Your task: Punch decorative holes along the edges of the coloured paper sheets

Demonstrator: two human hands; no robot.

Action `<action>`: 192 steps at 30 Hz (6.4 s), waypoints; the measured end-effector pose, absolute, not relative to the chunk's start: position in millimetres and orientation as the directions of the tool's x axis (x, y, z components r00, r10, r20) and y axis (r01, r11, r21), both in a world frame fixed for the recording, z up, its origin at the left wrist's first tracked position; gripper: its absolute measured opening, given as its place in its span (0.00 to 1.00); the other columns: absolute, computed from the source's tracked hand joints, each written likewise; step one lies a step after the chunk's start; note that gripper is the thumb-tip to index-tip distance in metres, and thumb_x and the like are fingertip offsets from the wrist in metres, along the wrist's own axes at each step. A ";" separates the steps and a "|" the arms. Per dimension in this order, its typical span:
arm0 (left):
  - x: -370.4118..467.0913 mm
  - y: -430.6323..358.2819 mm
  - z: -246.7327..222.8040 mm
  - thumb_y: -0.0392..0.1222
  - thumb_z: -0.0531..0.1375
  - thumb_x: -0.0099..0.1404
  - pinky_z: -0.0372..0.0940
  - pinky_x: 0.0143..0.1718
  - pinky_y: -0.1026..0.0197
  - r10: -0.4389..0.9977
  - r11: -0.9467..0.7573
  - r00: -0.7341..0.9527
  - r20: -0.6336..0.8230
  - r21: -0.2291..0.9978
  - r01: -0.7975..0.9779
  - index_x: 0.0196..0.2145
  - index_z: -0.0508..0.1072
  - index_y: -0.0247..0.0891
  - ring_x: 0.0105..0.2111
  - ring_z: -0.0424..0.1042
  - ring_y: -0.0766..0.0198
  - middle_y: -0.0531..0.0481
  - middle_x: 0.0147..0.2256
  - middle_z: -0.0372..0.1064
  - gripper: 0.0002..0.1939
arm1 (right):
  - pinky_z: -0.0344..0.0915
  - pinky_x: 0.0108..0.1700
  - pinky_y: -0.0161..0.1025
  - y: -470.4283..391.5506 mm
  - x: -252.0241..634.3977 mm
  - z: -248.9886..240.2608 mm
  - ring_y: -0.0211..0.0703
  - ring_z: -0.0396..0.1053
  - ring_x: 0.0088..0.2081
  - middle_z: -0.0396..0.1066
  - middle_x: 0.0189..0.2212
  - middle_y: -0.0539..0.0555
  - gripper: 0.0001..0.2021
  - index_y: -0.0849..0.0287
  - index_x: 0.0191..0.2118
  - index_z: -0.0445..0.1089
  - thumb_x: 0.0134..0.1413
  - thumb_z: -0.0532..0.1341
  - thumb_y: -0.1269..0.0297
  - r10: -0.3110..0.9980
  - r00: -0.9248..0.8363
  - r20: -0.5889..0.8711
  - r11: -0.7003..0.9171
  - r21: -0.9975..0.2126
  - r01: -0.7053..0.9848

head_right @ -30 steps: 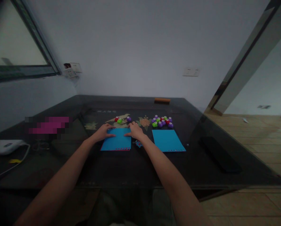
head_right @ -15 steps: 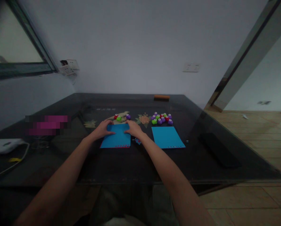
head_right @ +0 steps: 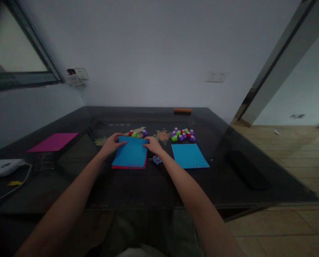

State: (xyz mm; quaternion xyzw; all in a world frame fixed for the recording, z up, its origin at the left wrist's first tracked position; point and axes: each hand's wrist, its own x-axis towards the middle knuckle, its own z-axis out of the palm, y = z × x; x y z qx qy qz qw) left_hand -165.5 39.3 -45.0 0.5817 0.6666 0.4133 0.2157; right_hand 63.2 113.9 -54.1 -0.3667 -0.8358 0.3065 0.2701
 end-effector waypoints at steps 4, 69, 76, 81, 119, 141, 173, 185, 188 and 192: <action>-159.9 35.0 -39.5 0.50 0.62 0.53 0.68 0.34 0.56 0.963 0.049 -0.264 0.057 0.925 0.378 0.47 0.66 0.35 0.35 0.73 0.57 0.40 0.40 0.72 0.26 | 0.59 0.29 0.33 117.9 66.8 -53.4 0.35 0.62 0.24 0.65 0.22 0.47 0.07 0.63 0.33 0.68 0.45 0.62 0.68 0.811 -0.563 0.159 0.400 -0.853 0.335; -161.5 84.6 -86.6 0.33 0.55 0.56 0.62 0.46 0.59 0.840 0.011 -0.423 0.341 0.768 0.641 0.45 0.69 0.33 0.44 0.69 0.59 0.41 0.45 0.69 0.18 | 0.68 0.41 0.44 129.4 91.2 -51.0 0.49 0.72 0.37 0.74 0.40 0.60 0.22 0.65 0.38 0.72 0.33 0.68 0.59 0.970 -0.175 0.171 0.171 -0.985 -0.013; -163.7 126.0 -84.6 0.35 0.56 0.58 0.63 0.42 0.59 0.856 0.076 -0.423 0.297 0.738 0.670 0.45 0.68 0.30 0.42 0.70 0.58 0.37 0.43 0.70 0.16 | 0.69 0.37 0.44 129.6 93.4 -49.4 0.50 0.73 0.34 0.75 0.35 0.59 0.21 0.65 0.35 0.72 0.29 0.68 0.61 0.987 -0.114 0.111 0.103 -0.992 -0.068; -172.8 140.7 -85.5 0.38 0.54 0.60 0.62 0.42 0.60 0.872 0.113 -0.416 0.258 0.720 0.685 0.45 0.70 0.32 0.41 0.71 0.58 0.39 0.41 0.72 0.15 | 0.70 0.35 0.43 126.5 100.7 -49.0 0.48 0.73 0.31 0.76 0.33 0.58 0.22 0.65 0.36 0.72 0.29 0.69 0.59 0.984 -0.156 0.091 0.074 -0.991 -0.113; -166.3 123.7 -70.6 0.38 0.62 0.52 0.61 0.42 0.59 0.898 0.139 -0.323 0.298 0.504 0.852 0.36 0.74 0.36 0.42 0.70 0.53 0.39 0.40 0.71 0.11 | 0.70 0.40 0.50 80.9 168.8 -45.7 0.55 0.74 0.35 0.76 0.33 0.60 0.17 0.61 0.33 0.74 0.32 0.70 0.60 0.994 -0.087 0.068 0.060 -0.994 -0.094; -67.9 61.9 -38.5 0.31 0.63 0.54 0.64 0.29 0.71 0.922 -0.277 -0.386 0.031 0.750 -0.601 0.38 0.70 0.38 0.27 0.70 0.73 0.53 0.31 0.71 0.13 | 0.68 0.43 0.50 77.7 170.0 -42.0 0.56 0.73 0.38 0.76 0.35 0.60 0.21 0.63 0.35 0.74 0.31 0.70 0.57 0.995 -0.069 0.073 0.060 -0.982 -0.178; -10.8 9.5 -33.8 0.40 0.66 0.52 0.67 0.37 0.59 0.998 -0.020 0.051 0.041 0.930 -0.367 0.41 0.65 0.36 0.38 0.73 0.58 0.43 0.40 0.70 0.20 | 0.66 0.48 0.50 69.0 162.6 -36.4 0.55 0.71 0.44 0.74 0.41 0.58 0.22 0.59 0.38 0.73 0.35 0.69 0.53 0.968 -0.039 0.246 0.236 -0.956 -0.177; -10.2 7.6 -32.3 0.41 0.66 0.52 0.67 0.38 0.59 0.998 -0.026 0.046 0.045 0.937 -0.347 0.41 0.66 0.36 0.39 0.73 0.57 0.42 0.40 0.71 0.20 | 0.65 0.49 0.50 70.7 165.9 -35.7 0.53 0.71 0.43 0.74 0.41 0.57 0.21 0.59 0.39 0.73 0.36 0.68 0.53 0.965 -0.055 0.256 0.247 -0.960 -0.136; -10.2 8.6 -32.7 0.41 0.67 0.51 0.68 0.37 0.59 0.998 -0.033 0.036 0.048 0.936 -0.351 0.41 0.67 0.36 0.38 0.73 0.58 0.42 0.40 0.71 0.20 | 0.64 0.50 0.50 71.7 166.6 -36.4 0.53 0.71 0.43 0.74 0.42 0.56 0.21 0.59 0.39 0.73 0.36 0.68 0.53 0.963 -0.054 0.263 0.255 -0.959 -0.125; -10.4 9.5 -33.1 0.41 0.67 0.51 0.67 0.37 0.59 0.998 -0.038 0.038 0.055 0.932 -0.360 0.41 0.67 0.36 0.38 0.73 0.58 0.42 0.39 0.70 0.20 | 0.65 0.50 0.50 69.9 166.1 -35.6 0.52 0.71 0.43 0.74 0.41 0.57 0.20 0.59 0.38 0.73 0.38 0.67 0.53 0.963 -0.038 0.267 0.261 -0.958 -0.120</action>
